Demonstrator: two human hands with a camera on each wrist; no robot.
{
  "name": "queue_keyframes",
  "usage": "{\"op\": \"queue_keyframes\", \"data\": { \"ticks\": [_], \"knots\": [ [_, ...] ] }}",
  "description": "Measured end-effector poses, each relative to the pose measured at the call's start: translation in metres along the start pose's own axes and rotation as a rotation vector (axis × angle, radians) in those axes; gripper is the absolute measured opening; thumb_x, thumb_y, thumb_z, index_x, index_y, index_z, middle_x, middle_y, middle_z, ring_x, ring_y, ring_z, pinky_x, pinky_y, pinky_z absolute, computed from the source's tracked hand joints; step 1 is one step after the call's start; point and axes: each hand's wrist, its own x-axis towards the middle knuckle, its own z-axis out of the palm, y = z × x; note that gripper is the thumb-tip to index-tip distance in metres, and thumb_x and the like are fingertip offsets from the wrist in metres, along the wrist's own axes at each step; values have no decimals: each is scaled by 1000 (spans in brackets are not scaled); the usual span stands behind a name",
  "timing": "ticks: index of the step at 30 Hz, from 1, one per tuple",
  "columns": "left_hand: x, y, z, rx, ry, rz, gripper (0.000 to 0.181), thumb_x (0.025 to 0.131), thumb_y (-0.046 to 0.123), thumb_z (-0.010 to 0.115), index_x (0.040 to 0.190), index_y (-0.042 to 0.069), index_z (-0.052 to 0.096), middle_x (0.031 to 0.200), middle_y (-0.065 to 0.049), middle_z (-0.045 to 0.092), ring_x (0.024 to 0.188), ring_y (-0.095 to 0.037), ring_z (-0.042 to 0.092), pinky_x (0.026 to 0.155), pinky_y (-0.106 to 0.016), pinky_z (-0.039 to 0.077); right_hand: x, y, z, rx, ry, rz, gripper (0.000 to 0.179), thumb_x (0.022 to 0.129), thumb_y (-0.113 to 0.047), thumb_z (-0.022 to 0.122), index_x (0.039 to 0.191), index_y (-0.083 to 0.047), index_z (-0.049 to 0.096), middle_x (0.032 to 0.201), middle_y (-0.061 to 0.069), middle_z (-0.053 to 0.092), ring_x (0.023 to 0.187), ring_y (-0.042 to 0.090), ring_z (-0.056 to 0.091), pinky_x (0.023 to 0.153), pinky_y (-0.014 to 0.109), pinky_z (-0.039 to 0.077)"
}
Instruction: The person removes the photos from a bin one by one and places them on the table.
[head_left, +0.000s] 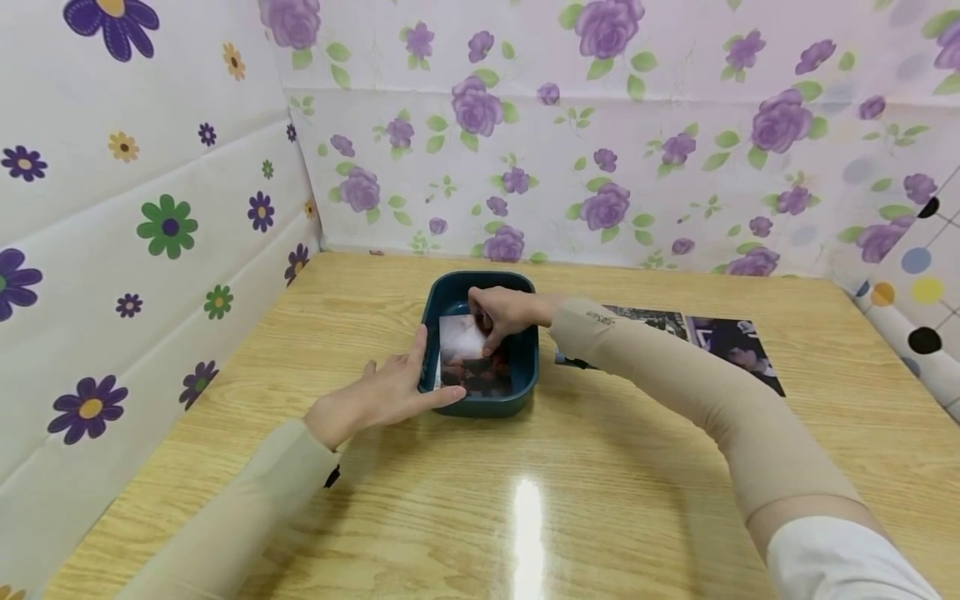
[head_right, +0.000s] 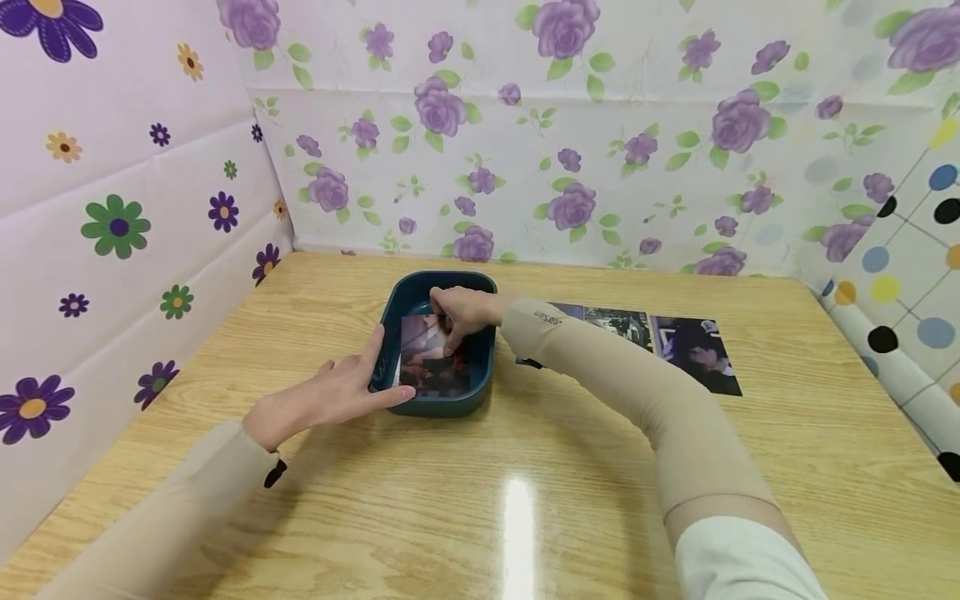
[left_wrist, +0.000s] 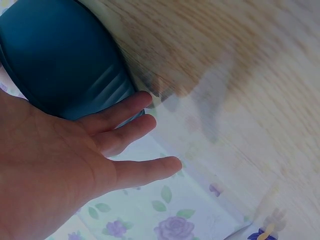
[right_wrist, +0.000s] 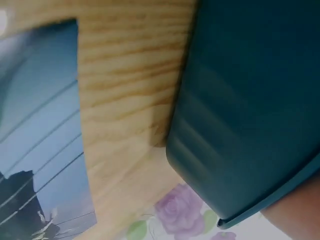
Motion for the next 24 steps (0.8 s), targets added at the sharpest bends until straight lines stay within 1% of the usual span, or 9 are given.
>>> {"op": "queue_keyframes", "data": {
  "ticks": [3,6,9,12,15,18,19,21,24],
  "knots": [
    [0,1,0,2,-7,2,120,77,88,37,151,16,-24,159,-20,23,146,-38,24,110,-73,5,-7,-1,-1,103,77,-19,57,76,-22,83,115,-7,44,100,11,61,88,21,59,78,31,48],
    [0,1,0,4,-2,10,119,78,87,37,151,16,-24,158,-21,24,146,-39,25,110,-74,6,-14,-3,-2,241,153,-7,54,81,-13,79,121,-9,43,110,11,56,92,23,55,80,34,46],
    [0,1,0,8,2,11,118,79,86,37,151,15,-24,157,-22,25,145,-39,26,109,-74,6,-20,-6,-1,401,193,26,50,87,-4,70,127,-11,42,120,10,50,99,23,51,83,35,44],
    [-1,2,-1,9,2,7,118,79,86,37,151,15,-24,157,-23,25,145,-39,26,109,-74,5,-25,-10,-4,556,219,59,48,90,3,62,131,-10,40,123,12,47,103,24,49,85,34,44],
    [-1,3,-1,13,4,2,119,79,86,37,151,15,-24,157,-22,26,145,-40,26,109,-74,5,-31,-8,-12,707,268,97,52,90,9,58,133,-10,37,122,14,46,100,25,49,81,32,45],
    [-1,4,-1,14,12,0,120,78,87,38,152,14,-24,157,-22,26,145,-40,26,109,-74,5,-42,-2,-27,846,315,119,55,88,13,55,133,-10,34,120,14,44,98,24,49,78,31,47],
    [-1,4,-1,16,15,-3,121,78,87,39,152,14,-24,157,-22,26,145,-40,26,109,-74,5,-46,1,-33,875,323,121,56,88,13,54,133,-10,33,119,15,45,97,25,49,76,31,47],
    [0,4,0,15,21,-5,121,78,86,40,152,14,-23,157,-22,26,145,-40,25,109,-74,5,-59,8,-44,903,337,122,56,88,13,54,134,-11,32,120,15,43,100,25,48,76,31,49],
    [1,5,1,14,30,-3,121,78,85,41,152,13,-22,157,-22,25,145,-40,26,110,-73,5,-83,24,-57,922,348,133,58,89,12,52,135,-13,30,122,14,40,105,26,48,80,33,51]
  ]
}}
